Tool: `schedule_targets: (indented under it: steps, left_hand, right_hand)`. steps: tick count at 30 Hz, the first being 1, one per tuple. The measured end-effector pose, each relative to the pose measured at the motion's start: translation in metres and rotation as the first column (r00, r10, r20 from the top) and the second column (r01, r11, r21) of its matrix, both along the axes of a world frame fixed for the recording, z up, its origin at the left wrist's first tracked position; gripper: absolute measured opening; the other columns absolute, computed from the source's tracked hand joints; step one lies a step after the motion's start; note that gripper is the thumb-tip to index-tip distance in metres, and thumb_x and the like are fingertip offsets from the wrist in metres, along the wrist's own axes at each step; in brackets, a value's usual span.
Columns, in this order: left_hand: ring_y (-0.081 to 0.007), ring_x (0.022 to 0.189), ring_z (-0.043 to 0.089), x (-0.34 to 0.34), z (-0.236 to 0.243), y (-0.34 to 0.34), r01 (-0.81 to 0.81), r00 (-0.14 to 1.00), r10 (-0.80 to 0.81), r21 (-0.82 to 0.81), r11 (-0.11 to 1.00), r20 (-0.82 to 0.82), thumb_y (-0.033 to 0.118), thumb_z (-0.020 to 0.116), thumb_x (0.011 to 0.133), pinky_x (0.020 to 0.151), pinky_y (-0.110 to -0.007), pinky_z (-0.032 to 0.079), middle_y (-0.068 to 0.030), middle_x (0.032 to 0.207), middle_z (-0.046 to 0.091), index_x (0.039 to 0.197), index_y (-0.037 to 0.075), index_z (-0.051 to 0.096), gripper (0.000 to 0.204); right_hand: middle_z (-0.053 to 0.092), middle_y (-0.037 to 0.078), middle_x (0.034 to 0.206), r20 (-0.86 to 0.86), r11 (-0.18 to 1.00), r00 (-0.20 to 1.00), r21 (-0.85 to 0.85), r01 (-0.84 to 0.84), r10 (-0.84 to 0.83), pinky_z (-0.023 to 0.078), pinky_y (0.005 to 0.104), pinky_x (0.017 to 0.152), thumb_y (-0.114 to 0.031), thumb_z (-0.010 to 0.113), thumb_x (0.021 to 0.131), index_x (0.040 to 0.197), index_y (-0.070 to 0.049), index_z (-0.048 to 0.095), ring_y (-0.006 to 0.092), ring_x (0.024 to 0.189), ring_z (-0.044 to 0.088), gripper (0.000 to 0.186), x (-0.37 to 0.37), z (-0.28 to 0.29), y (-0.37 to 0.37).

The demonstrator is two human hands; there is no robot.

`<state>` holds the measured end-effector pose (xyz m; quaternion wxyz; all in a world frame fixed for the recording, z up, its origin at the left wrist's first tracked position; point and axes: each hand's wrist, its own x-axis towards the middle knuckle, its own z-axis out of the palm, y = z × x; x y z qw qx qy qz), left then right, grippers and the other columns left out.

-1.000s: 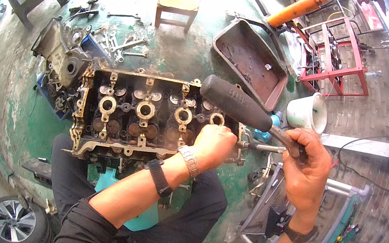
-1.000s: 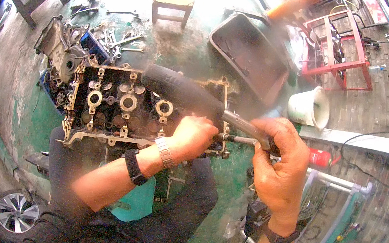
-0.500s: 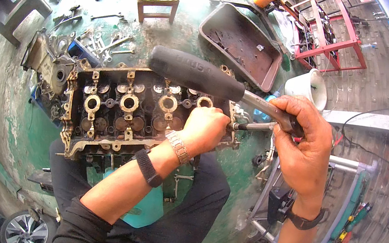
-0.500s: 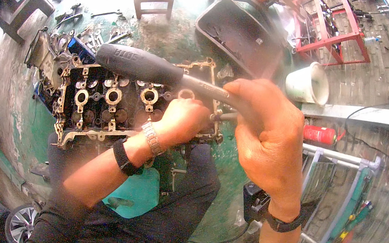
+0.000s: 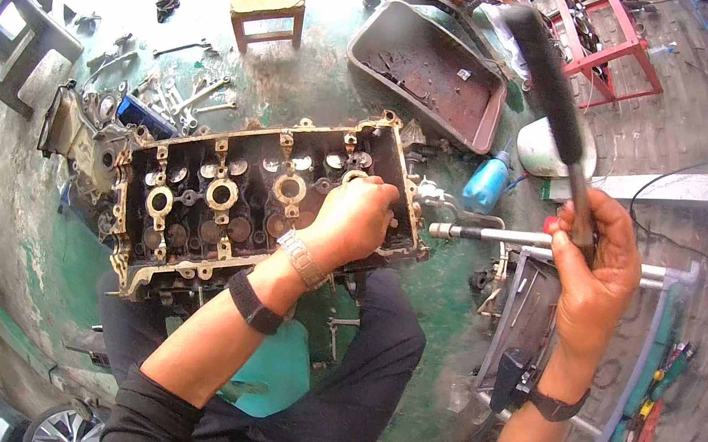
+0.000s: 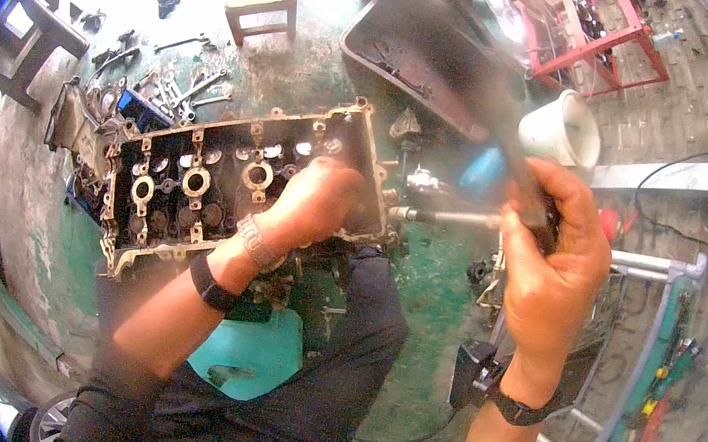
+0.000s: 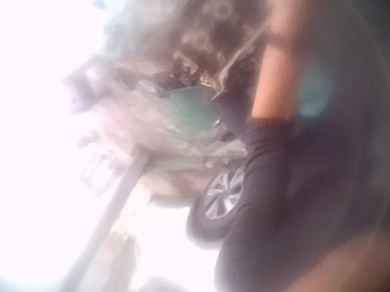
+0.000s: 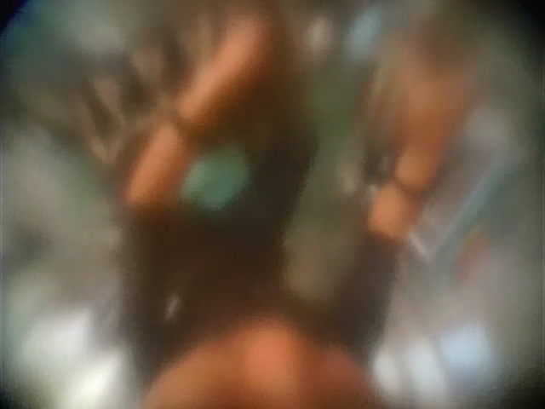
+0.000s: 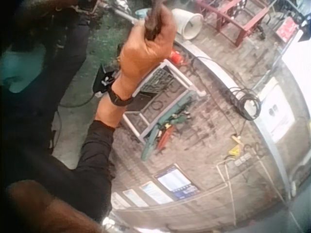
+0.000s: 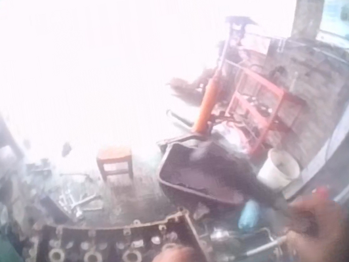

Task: The person sits on a low stool and works on a disassembled engine block resting on their lap. They wipe the surface with a cloth, then use a ratchet with a socket to loosen and remove bolts from the cylinder head. The removed bolts are placed into a nearby tray.

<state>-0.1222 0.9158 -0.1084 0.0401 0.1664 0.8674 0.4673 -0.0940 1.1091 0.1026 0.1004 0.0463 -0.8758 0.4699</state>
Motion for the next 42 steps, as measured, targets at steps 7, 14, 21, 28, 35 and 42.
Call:
schedule_targets:
  steps: [7, 14, 21, 28, 35, 42]
  left_hand:
    - [-0.0331, 0.088, 0.068, 0.006, 0.014, 0.014, 0.146, 0.989, -0.145, -0.358, 0.922, 0.031, 0.011, 0.071, 0.074, 0.077, -0.042, 0.055, -0.0177, 0.094, 0.066, 0.083, 0.002, 0.07, 0.012]
    - [-0.0308, 0.086, 0.071, -0.003, 0.022, 0.026, 0.238, 0.971, -0.215, -0.545, 0.804, 0.107, 0.008, 0.068, 0.076, 0.074, -0.039, 0.056, -0.0184, 0.092, 0.07, 0.083, 0.003, 0.075, 0.011]
    - [-0.0311, 0.084, 0.072, -0.004, 0.032, 0.031, 0.256, 0.966, -0.212, -0.64, 0.725, 0.147, 0.009, 0.068, 0.076, 0.072, -0.04, 0.056, -0.0175, 0.088, 0.071, 0.08, 0.003, 0.075, 0.011]
    - [-0.0334, 0.083, 0.071, -0.007, 0.028, 0.028, 0.247, 0.968, -0.225, -0.586, 0.772, 0.111, 0.009, 0.066, 0.076, 0.074, -0.041, 0.055, -0.0184, 0.087, 0.07, 0.078, 0.002, 0.074, 0.011]
    - [-0.035, 0.088, 0.068, -0.01, 0.026, 0.024, 0.265, 0.963, -0.237, -0.565, 0.781, 0.124, 0.021, 0.071, 0.078, 0.078, -0.044, 0.054, -0.0177, 0.089, 0.069, 0.081, 0.003, 0.072, 0.018]
    - [-0.0396, 0.086, 0.064, -0.013, 0.041, 0.015, 0.231, 0.972, -0.194, -0.384, 0.894, 0.132, 0.023, 0.072, 0.079, 0.078, -0.047, 0.052, -0.0185, 0.084, 0.067, 0.08, 0.005, 0.069, 0.019]
  right_hand:
    - [0.061, 0.006, 0.102, 0.139, 0.789, 0.969, -0.561, 0.248, -0.206, 0.054, 0.0339, 0.083, 0.013, 0.056, 0.081, 0.123, 0.0, 0.057, 0.0151, 0.091, 0.06, 0.044, 0.047, -0.058, 0.057]
    - [0.057, 0.007, 0.102, 0.313, 0.298, 0.921, -0.879, 0.373, -0.229, 0.055, 0.0365, 0.085, 0.011, 0.058, 0.082, 0.12, -0.003, 0.057, 0.0192, 0.093, 0.059, 0.04, 0.12, -0.141, 0.08]
    - [0.057, 0.012, 0.109, 0.385, -0.232, 0.922, -0.901, 0.366, -0.04, 0.054, 0.0363, 0.089, 0.013, 0.053, 0.085, 0.127, -0.002, 0.056, 0.0229, 0.096, 0.058, 0.045, 0.179, -0.213, 0.06]
    - [0.057, 0.012, 0.109, 0.413, -0.362, 0.909, -0.856, 0.368, -0.051, 0.054, 0.0383, 0.09, 0.012, 0.051, 0.086, 0.123, 0.001, 0.058, 0.0245, 0.097, 0.059, 0.04, 0.196, -0.225, 0.04]
    - [0.056, 0.008, 0.107, 0.406, -0.344, 0.91, -0.87, 0.354, -0.091, 0.054, 0.0373, 0.089, 0.016, 0.053, 0.082, 0.125, -0.003, 0.056, 0.021, 0.095, 0.058, 0.047, 0.199, -0.209, 0.048]
    - [0.056, 0.008, 0.106, 0.392, -0.313, 0.906, -0.891, 0.33, -0.158, 0.054, 0.0371, 0.089, 0.014, 0.053, 0.083, 0.124, -0.004, 0.055, 0.0207, 0.095, 0.057, 0.045, 0.21, -0.2, 0.057]
